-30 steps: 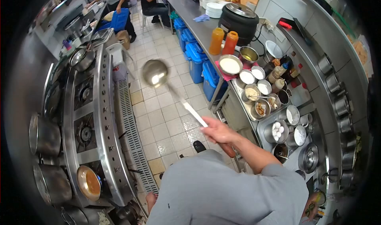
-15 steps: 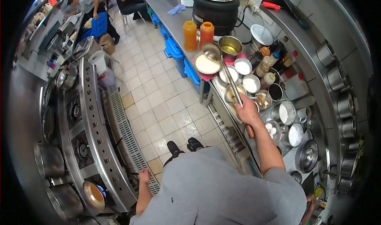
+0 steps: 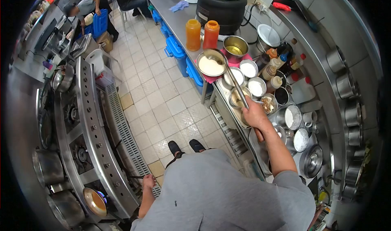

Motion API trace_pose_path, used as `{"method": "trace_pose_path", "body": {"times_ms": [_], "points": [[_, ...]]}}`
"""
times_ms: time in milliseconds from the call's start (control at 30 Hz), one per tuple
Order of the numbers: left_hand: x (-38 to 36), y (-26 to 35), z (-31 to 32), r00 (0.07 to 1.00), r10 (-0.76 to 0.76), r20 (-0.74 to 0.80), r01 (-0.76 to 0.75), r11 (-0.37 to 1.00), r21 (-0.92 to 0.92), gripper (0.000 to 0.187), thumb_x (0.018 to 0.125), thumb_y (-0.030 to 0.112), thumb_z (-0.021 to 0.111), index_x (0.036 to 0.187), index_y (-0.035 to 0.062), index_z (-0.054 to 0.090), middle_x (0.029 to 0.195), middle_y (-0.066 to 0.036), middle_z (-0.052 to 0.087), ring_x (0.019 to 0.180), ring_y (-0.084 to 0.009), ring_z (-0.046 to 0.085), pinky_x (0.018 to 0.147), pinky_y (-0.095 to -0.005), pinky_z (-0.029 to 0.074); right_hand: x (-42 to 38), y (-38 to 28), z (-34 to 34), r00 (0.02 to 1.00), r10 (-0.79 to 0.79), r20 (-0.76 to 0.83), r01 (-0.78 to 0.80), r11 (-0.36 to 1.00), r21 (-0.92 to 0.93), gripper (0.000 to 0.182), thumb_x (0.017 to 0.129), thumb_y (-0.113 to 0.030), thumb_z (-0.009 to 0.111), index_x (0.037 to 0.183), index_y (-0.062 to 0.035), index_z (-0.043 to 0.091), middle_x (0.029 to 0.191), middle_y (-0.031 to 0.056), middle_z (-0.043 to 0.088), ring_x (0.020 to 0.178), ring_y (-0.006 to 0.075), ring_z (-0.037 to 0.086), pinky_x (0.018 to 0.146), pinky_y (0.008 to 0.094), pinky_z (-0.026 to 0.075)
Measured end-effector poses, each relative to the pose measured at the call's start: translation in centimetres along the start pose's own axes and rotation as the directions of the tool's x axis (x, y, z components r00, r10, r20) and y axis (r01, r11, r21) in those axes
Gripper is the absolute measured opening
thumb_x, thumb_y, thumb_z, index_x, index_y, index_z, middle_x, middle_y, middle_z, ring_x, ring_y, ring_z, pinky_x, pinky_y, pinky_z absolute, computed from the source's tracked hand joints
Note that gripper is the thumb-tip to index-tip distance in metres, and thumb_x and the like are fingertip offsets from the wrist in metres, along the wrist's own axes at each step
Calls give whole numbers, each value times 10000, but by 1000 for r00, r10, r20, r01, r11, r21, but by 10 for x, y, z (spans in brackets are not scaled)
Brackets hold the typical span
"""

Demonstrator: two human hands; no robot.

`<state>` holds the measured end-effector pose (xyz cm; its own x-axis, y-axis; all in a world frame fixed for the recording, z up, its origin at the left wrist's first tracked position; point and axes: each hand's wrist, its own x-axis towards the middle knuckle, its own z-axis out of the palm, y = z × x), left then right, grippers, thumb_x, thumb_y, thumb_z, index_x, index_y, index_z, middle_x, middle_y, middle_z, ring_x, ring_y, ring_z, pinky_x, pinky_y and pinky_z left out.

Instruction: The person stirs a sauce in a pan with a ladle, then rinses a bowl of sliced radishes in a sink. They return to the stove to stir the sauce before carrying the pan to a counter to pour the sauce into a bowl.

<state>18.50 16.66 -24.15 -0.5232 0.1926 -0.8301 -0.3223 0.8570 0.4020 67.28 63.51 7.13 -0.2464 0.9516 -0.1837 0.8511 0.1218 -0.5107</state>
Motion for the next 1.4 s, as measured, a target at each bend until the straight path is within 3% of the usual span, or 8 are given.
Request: {"method": "trace_pose_path", "body": {"times_ms": [467,600,733,800,867,900,1233,1400], "points": [[7,-4,4,1000,-12,21,14,994,-112,191,1013,296,597,1125,142,577,742,-22,608,526,-183,567,469,-357,454,-16,1,-27,992,-111,52,102,983,153,435,873,-115,617,1289,-1,560,1023,333,671,1020,502,647,905,499,507],[-1,-9,4,1000,8,9,-7,996,-93,189,999,258,588,1114,109,578,753,-48,608,538,-178,565,445,-346,429,-13,19,-25,993,-88,74,61,949,309,402,881,-121,640,1262,-6,587,874,177,700,768,316,678,705,401,527],[9,-34,1,993,113,39,-103,973,-209,164,913,198,647,964,42,646,792,-94,647,620,-270,618,545,-415,508,-19,-11,-41,940,20,339,-286,585,759,173,981,-79,531,1126,-48,620,649,-19,553,443,67,435,404,250,308],[22,-70,-4,776,575,260,-474,258,842,271,856,243,583,977,26,692,1026,-211,701,952,-406,665,867,-521,522,-22,-31,-28,884,316,345,-434,279,857,230,1033,-207,531,1209,-85,616,744,-64,542,470,27,429,427,200,361],[2,-84,-3,761,645,77,-434,417,798,301,907,255,538,984,30,723,1104,-222,706,1052,-369,667,935,-476,526,7,24,-6,790,-389,473,-548,-105,830,377,1092,-210,417,1404,-10,485,781,-39,497,512,27,433,419,210,367],[-52,-49,-2,924,293,-246,-182,903,390,353,915,305,553,1062,45,741,1151,-212,710,1094,-355,666,964,-448,522,24,41,8,783,-399,477,-558,-114,822,432,1107,-198,378,1487,7,388,750,-33,454,513,34,414,435,206,375],[-126,-219,17,874,207,-439,-81,954,289,400,934,399,585,926,45,771,992,-216,739,937,-333,722,838,-448,565,26,-97,71,784,-267,560,-574,31,818,364,1105,-222,443,1431,-63,464,757,-33,479,512,47,398,450,228,365],[-190,-257,23,918,-303,-257,297,953,-62,472,960,429,561,816,19,748,774,-193,710,644,-276,702,608,-420,575,0,-143,102,633,-485,603,-663,62,746,360,1097,-204,447,1432,-72,460,752,-25,485,514,47,426,451,233,398]]}}
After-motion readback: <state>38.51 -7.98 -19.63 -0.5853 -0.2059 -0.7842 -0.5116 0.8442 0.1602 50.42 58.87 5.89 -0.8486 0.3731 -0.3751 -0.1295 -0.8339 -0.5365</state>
